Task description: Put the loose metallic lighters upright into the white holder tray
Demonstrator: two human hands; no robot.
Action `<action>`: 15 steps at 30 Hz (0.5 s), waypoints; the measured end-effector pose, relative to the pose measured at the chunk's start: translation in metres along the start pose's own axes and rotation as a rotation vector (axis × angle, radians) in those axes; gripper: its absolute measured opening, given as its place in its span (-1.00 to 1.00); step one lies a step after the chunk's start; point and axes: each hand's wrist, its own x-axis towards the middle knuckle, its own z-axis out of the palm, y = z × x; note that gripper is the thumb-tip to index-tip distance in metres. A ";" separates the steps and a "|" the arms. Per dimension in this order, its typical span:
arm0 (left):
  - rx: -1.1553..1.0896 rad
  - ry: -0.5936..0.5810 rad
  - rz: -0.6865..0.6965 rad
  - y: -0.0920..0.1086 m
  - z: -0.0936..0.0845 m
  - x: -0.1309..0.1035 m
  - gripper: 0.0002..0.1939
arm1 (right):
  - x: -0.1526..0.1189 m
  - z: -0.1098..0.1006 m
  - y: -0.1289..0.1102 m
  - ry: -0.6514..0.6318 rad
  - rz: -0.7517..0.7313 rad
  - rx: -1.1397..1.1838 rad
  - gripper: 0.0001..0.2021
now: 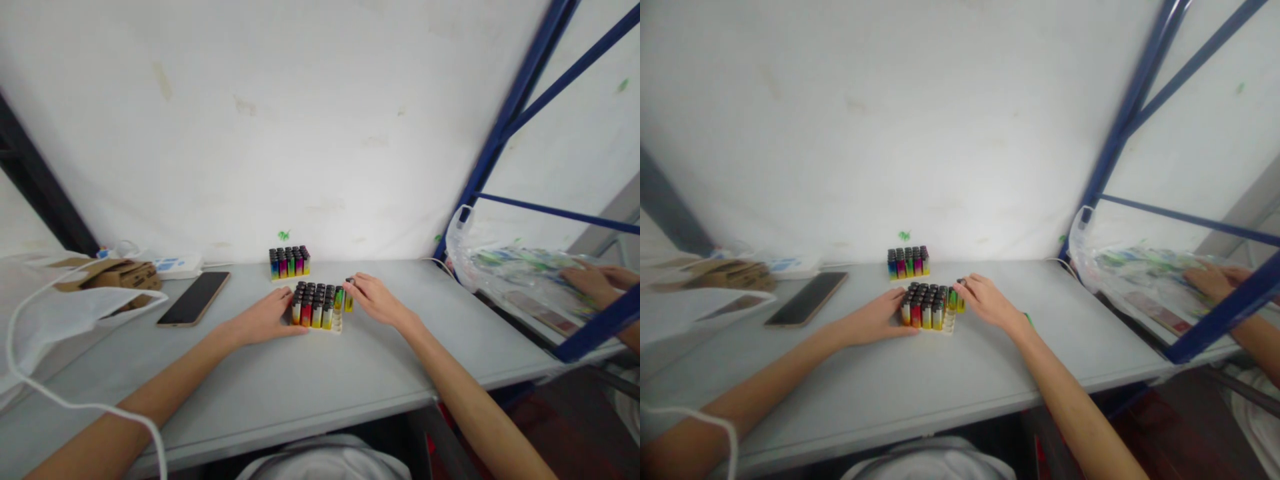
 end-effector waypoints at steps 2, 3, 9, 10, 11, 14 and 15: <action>-0.013 0.004 0.002 0.000 0.000 0.000 -0.29 | -0.001 0.000 0.003 -0.059 0.045 -0.018 -0.42; -0.020 0.005 0.003 -0.001 0.000 0.000 -0.29 | -0.001 0.000 0.005 -0.095 0.063 -0.008 -0.40; -0.043 0.019 -0.004 0.000 0.000 0.000 -0.27 | -0.006 0.001 0.011 -0.194 0.080 0.073 -0.45; -0.041 0.014 -0.011 0.000 0.000 0.000 -0.27 | -0.006 0.002 0.012 -0.198 0.077 0.067 -0.47; -0.040 0.011 -0.017 0.000 0.000 0.000 -0.27 | -0.006 0.003 0.014 -0.201 0.070 0.059 -0.48; -0.050 0.020 -0.013 0.000 0.000 0.000 -0.27 | -0.005 0.009 0.016 -0.201 0.031 0.031 -0.46; -0.053 0.028 -0.008 -0.001 0.001 0.000 -0.27 | -0.004 0.012 0.016 -0.195 0.026 0.012 -0.46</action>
